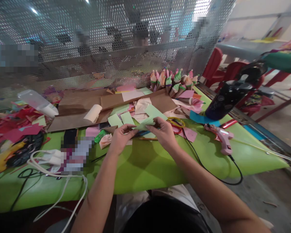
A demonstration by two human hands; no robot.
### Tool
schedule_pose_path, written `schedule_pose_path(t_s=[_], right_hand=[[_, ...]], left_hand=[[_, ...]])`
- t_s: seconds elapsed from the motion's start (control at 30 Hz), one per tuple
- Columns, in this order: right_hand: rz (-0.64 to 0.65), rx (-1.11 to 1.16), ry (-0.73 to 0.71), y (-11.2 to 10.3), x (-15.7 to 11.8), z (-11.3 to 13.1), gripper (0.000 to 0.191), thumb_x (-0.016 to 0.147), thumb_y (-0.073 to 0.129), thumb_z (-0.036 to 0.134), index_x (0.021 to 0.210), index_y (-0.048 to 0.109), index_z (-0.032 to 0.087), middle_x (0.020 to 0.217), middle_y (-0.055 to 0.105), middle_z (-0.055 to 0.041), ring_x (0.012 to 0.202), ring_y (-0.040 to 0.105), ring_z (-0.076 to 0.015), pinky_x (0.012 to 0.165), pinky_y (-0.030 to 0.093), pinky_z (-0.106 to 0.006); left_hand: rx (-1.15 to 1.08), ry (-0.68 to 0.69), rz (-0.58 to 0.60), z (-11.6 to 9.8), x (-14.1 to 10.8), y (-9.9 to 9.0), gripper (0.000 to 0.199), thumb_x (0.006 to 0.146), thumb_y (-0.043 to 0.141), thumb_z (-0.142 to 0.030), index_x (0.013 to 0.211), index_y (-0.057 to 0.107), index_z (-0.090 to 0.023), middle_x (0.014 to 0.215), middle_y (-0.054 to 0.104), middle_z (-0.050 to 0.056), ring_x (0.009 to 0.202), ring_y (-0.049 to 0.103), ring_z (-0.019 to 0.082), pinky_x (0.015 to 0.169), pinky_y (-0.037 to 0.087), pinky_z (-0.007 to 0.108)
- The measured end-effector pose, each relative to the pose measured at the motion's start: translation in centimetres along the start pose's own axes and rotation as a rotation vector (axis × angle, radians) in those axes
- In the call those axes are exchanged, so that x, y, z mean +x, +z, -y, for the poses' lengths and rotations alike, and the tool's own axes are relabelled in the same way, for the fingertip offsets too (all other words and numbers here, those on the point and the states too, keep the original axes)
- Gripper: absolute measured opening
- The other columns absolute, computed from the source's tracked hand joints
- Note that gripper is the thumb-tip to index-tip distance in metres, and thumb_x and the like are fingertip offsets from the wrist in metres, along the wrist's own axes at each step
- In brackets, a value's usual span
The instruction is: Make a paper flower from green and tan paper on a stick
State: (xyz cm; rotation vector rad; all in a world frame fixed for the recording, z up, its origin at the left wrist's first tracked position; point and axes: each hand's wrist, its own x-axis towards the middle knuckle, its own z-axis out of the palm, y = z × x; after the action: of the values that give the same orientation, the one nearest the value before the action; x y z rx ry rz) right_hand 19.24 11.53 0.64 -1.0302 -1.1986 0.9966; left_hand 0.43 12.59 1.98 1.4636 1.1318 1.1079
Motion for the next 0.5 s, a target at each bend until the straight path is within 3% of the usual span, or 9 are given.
schedule_pose_path(t_s=[0.3,0.4,0.5], right_hand=[[-0.002,-0.001,0.013,-0.04,0.03,-0.3,0.027,0.069,0.082,0.04,0.074,0.061,0.023,0.068,0.06,0.0027,0.066,0.055,-0.0161,0.064,0.045,-0.029],[-0.006,0.03,0.015,-0.04,0.14,-0.3,0.025,0.068,0.082,0.039,0.076,0.064,0.023,0.07,0.062,0.0021,0.069,0.057,-0.0169,0.066,0.047,-0.03],[-0.018,0.084,0.023,-0.03,0.23,-0.19,0.026,0.067,0.083,0.04,0.079,0.067,0.023,0.076,0.067,0.0004,0.072,0.059,-0.0182,0.068,0.048,-0.031]], left_hand=[[0.057,0.02,-0.041,-0.27,0.01,0.08,0.035,0.066,0.083,-0.05,0.075,0.074,-0.017,0.072,0.071,0.001,0.072,0.062,0.016,0.071,0.048,0.027],[0.07,0.046,-0.015,-0.2,0.04,0.05,0.034,0.07,0.081,-0.047,0.083,0.075,-0.017,0.075,0.071,0.001,0.074,0.062,0.016,0.072,0.048,0.026],[0.065,0.124,0.013,-0.11,0.08,0.1,0.038,0.072,0.081,-0.039,0.103,0.074,-0.018,0.09,0.074,0.003,0.079,0.063,0.015,0.078,0.05,0.027]])
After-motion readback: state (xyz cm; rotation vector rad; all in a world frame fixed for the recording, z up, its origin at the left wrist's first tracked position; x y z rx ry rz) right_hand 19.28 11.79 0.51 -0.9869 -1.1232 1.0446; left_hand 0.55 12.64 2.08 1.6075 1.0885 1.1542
